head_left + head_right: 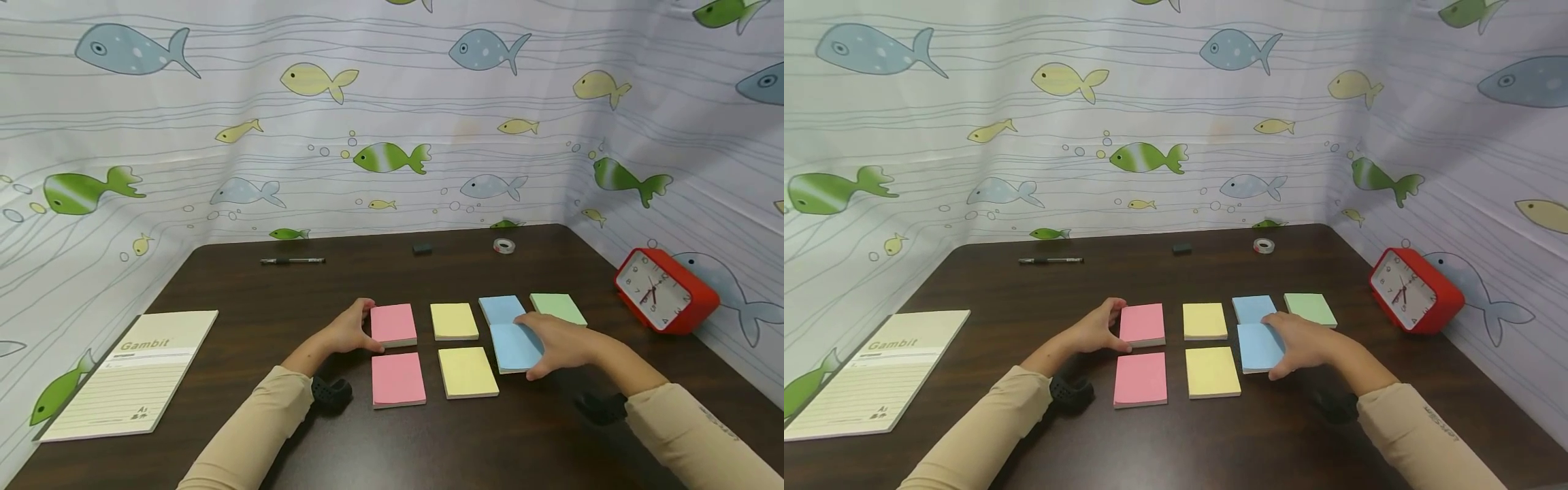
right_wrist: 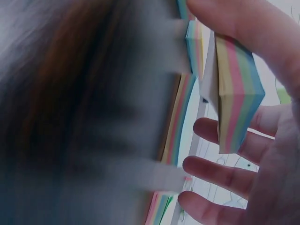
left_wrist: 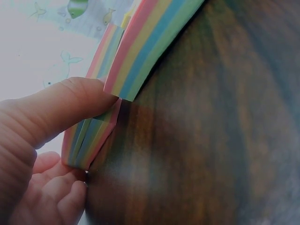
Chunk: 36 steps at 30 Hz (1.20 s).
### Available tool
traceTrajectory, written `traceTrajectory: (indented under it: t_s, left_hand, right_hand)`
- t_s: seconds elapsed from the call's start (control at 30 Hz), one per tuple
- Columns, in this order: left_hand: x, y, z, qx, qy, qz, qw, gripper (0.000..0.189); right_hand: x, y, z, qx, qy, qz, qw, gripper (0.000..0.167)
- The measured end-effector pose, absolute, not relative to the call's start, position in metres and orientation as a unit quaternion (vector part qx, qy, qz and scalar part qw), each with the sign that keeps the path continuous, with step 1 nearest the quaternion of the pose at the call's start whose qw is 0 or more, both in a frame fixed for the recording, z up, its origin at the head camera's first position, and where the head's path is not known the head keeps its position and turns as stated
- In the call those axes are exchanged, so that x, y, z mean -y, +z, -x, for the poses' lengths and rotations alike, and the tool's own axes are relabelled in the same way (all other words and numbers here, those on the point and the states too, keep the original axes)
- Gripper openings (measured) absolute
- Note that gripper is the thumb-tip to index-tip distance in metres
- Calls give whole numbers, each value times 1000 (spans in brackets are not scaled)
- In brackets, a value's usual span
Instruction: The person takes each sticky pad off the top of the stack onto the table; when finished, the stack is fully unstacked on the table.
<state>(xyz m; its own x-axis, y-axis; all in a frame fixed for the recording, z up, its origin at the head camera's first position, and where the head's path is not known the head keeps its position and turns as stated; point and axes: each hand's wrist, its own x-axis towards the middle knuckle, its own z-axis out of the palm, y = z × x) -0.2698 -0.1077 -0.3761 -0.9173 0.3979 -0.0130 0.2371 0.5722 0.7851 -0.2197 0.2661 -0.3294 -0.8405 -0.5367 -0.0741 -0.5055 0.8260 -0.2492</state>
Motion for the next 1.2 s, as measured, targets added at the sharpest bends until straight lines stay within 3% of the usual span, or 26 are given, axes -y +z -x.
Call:
traceTrajectory:
  t_s: [0.37,0.63,1.2]
  left_hand:
    - [108,-377,271,-883,424,-179,94,88]
    - [108,-376,271,-883,424,-177,99,89]
    - [108,-375,270,-879,427,-190,94,88]
  right_hand:
    - [-282,-335,214,-956,-101,261,93,85]
    - [-274,-324,217,-958,-96,260,70,100]
    - [-233,-315,232,-940,-79,322,75,78]
